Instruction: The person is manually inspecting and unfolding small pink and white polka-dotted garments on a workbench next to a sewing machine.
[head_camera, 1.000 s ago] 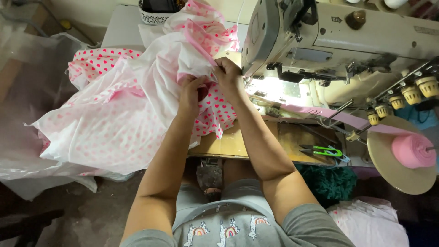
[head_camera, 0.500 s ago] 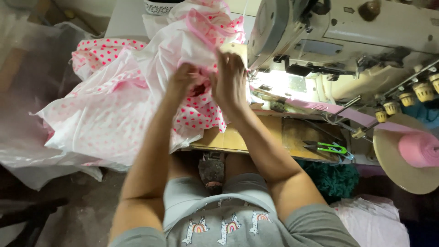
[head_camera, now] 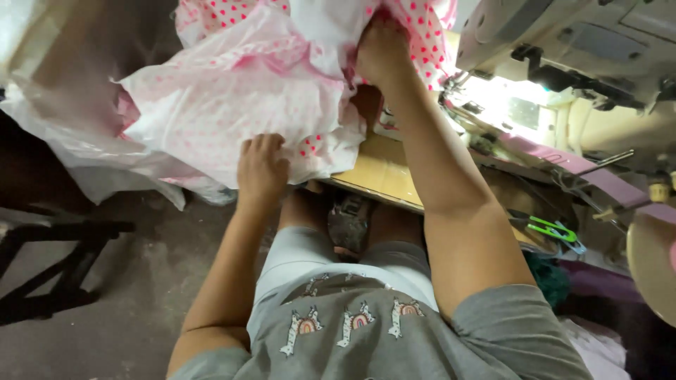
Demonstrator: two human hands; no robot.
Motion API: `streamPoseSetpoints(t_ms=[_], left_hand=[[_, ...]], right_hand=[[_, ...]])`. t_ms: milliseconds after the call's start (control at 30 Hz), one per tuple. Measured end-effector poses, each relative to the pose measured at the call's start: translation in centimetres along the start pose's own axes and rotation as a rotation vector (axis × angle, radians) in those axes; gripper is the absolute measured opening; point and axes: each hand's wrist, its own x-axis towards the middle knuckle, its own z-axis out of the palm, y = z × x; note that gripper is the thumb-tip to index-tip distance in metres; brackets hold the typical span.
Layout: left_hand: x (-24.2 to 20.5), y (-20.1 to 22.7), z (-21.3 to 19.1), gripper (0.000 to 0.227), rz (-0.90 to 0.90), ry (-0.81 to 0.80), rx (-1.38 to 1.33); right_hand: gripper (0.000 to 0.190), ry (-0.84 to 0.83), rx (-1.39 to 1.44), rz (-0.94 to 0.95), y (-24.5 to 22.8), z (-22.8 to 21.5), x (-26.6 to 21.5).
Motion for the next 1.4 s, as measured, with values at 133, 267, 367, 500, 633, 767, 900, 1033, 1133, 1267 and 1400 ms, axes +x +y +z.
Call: streamPoseSetpoints(t_ms=[133,267,367,500,633,767,900,1033,1133,1267,1400], left_hand=[[-0.6,0.9,-0.4,0.038,0.240,0.108,0.184],[-2.1,-0.1,-0.1,0.038,0.238,0.096,0.265],[-2.3,-1.2,0.7,0.018,0.359,0.297,0.386],[-1.6,-2.9,-0.6,0.008,0.520,0.256,0.403],[-2.1,-4.4,-0.7,0.005,0.336,0.167,0.222],[-3.0,-2.0,-1.4,0.012,0.291,0.195,0.351],[-1.8,-4.9,-0.2,0.009,0.214,0.183,0.409],[-2.6,-5.5,-2.0,0.012,0.379,0.125,0.348],[-4.6,-4.8,-3.5,0.018,0.232,0.057,0.140],[-5.2,-4.8,-3.7,0.015,-0.025,0.118,0.002],[-2.3,-2.1,-0.7,0.032,0.109,0.166,0.211]], right_hand=[[0.008,-0.182,-0.140,0.106,-6.8,-7.0,-5.4],[0.020,0.364,0.462,-0.390,-9.2,-2.8,-12.5],[0.025,0.276,0.581,-0.265,-11.4,-0.8,-14.2],[0.023,0.439,0.518,-0.281,-12.6,1.8,-15.1],[0.044,0.323,0.372,-0.246,-15.1,-0.7,-16.0],[0.051,0.122,0.335,-0.077,-15.5,0.4,-15.6],[0.045,0.143,0.327,-0.069,-16.0,-0.8,-16.3],[0.052,0.217,0.198,-0.096,-16.0,-0.6,-16.0],[0.036,0.294,0.184,0.011,-15.4,2.1,-13.9],[0.012,0.313,0.300,0.120,-14.3,2.9,-12.2],[0.016,0.318,0.315,0.061,-13.5,0.9,-14.1]])
